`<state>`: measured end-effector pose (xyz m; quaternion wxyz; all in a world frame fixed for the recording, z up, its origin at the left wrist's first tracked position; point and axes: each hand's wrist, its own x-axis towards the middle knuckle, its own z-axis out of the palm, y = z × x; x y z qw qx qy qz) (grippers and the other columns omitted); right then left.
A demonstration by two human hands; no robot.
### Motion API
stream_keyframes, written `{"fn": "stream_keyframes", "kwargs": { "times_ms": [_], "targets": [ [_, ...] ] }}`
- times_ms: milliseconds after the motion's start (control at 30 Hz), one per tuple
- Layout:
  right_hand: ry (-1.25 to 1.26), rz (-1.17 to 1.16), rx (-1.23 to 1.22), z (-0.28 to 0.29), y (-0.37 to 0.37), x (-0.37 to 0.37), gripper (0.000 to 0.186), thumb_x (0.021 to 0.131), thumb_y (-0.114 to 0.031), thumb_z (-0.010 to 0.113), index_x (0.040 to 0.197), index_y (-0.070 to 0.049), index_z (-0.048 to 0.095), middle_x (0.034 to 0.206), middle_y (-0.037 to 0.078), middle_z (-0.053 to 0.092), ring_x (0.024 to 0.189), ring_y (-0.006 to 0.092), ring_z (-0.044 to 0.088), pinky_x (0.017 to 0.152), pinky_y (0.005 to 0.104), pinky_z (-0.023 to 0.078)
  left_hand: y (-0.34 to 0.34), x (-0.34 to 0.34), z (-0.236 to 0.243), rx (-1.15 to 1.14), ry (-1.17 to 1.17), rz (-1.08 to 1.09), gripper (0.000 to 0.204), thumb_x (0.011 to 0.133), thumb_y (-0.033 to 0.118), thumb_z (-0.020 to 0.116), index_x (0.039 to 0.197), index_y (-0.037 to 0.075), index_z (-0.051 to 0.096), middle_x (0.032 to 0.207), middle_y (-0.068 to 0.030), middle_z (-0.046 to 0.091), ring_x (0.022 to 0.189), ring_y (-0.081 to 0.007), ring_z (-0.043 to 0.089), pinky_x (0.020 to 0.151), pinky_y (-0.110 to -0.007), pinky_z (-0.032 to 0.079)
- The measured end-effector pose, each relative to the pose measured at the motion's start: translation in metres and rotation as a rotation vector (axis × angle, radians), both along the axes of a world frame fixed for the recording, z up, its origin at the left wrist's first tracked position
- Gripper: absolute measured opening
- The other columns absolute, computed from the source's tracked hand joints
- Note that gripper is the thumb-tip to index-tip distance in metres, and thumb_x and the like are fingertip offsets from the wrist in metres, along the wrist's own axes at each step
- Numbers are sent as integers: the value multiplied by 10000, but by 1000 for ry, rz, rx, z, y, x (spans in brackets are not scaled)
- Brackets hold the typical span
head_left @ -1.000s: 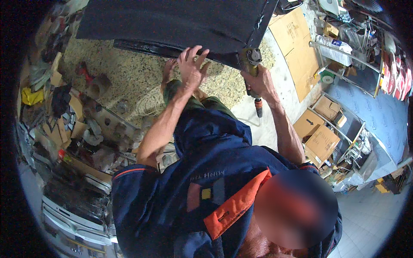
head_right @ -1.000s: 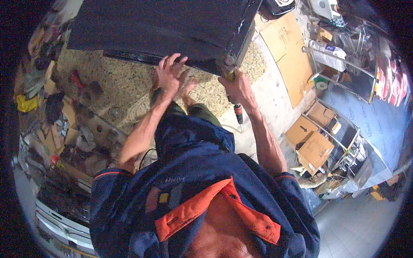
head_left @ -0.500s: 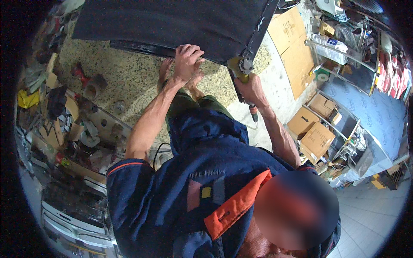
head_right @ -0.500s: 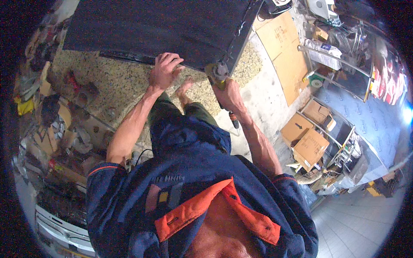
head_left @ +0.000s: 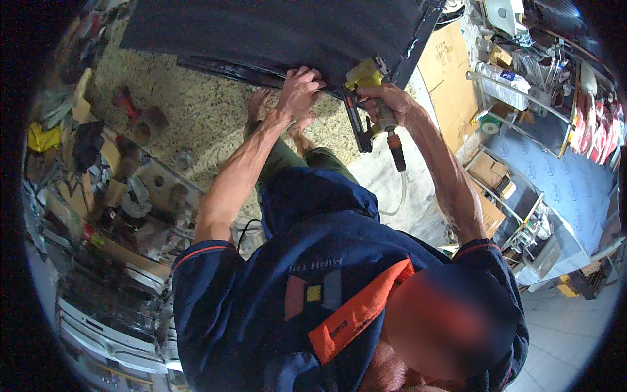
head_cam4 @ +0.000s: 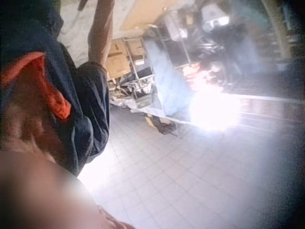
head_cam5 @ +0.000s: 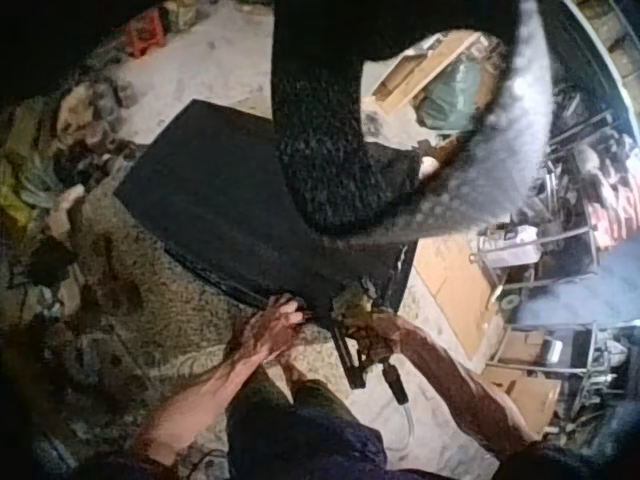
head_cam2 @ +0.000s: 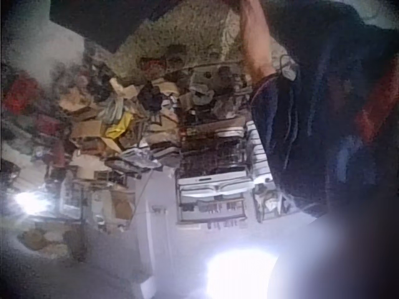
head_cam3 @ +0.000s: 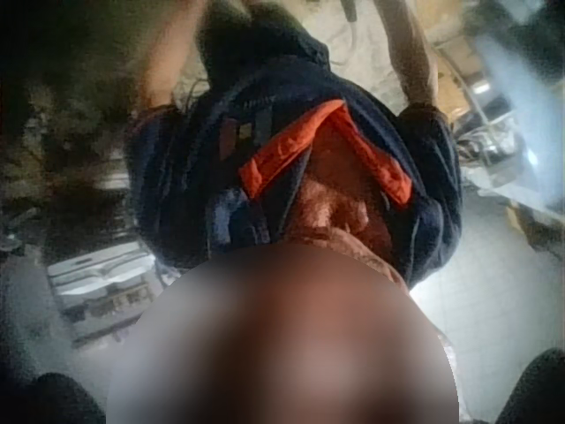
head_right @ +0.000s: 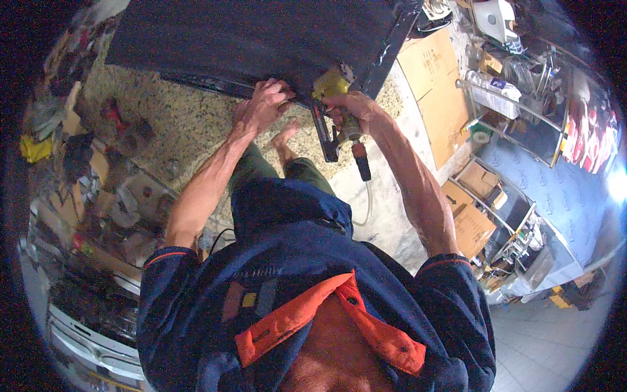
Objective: The person reupholsters a black chair by removing the old cover, positioning a new black fabric over the seat, trimming excess material with scissors, and securing the fabric with a staple gun. The person works on the chair frame, fabric, and tools throughout the clip.
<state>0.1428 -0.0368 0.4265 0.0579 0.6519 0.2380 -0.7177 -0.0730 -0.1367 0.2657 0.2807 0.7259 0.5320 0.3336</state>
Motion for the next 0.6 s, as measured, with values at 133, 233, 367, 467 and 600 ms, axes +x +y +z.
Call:
{"fn": "stream_keyframes", "kwargs": {
  "times_ms": [133, 233, 367, 467, 600],
  "targets": [
    [-22, -41, -45, -7, 4, 1, 193, 921, -198, 719, 854, -54, 609, 645, -3, 587, 497, 98, 551, 459, 285, 490, 2, -1, 0, -53, -86, -30, 260, 818, 221, 739, 1043, 90, 736, 1057, -50, 642, 1089, -275, 563, 920, -438, 435],
    [-15, -21, -53, -10, 6, 0, 202, 921, -209, 721, 850, -59, 606, 654, -2, 588, 493, 102, 552, 455, 290, 499, 4, -6, 6, -23, -51, -60, 247, 806, 213, 749, 1012, 78, 734, 1009, -50, 635, 1069, -275, 568, 920, -435, 440],
    [-33, -24, -68, -9, 5, -3, 198, 917, -218, 725, 867, -61, 614, 662, 0, 592, 487, 109, 553, 459, 305, 521, 7, -33, 8, -3, -26, -7, 249, 784, 211, 771, 984, 67, 737, 972, -47, 639, 1032, -273, 575, 915, -418, 458],
    [-89, -30, -53, -6, 4, -5, 187, 920, -220, 720, 884, -72, 613, 635, -10, 562, 483, 106, 549, 458, 307, 528, 7, -70, 3, -77, 48, 75, 266, 774, 202, 784, 999, 67, 742, 1032, -45, 649, 1045, -270, 573, 928, -409, 459],
    [-53, -27, -88, -7, 4, -3, 183, 931, -215, 701, 879, -68, 607, 624, -13, 560, 476, 104, 545, 451, 302, 515, -3, -115, -8, 74, 82, 362, 280, 754, 203, 806, 993, 73, 743, 1042, -50, 658, 1049, -294, 586, 912, -429, 474]
  ]
}}
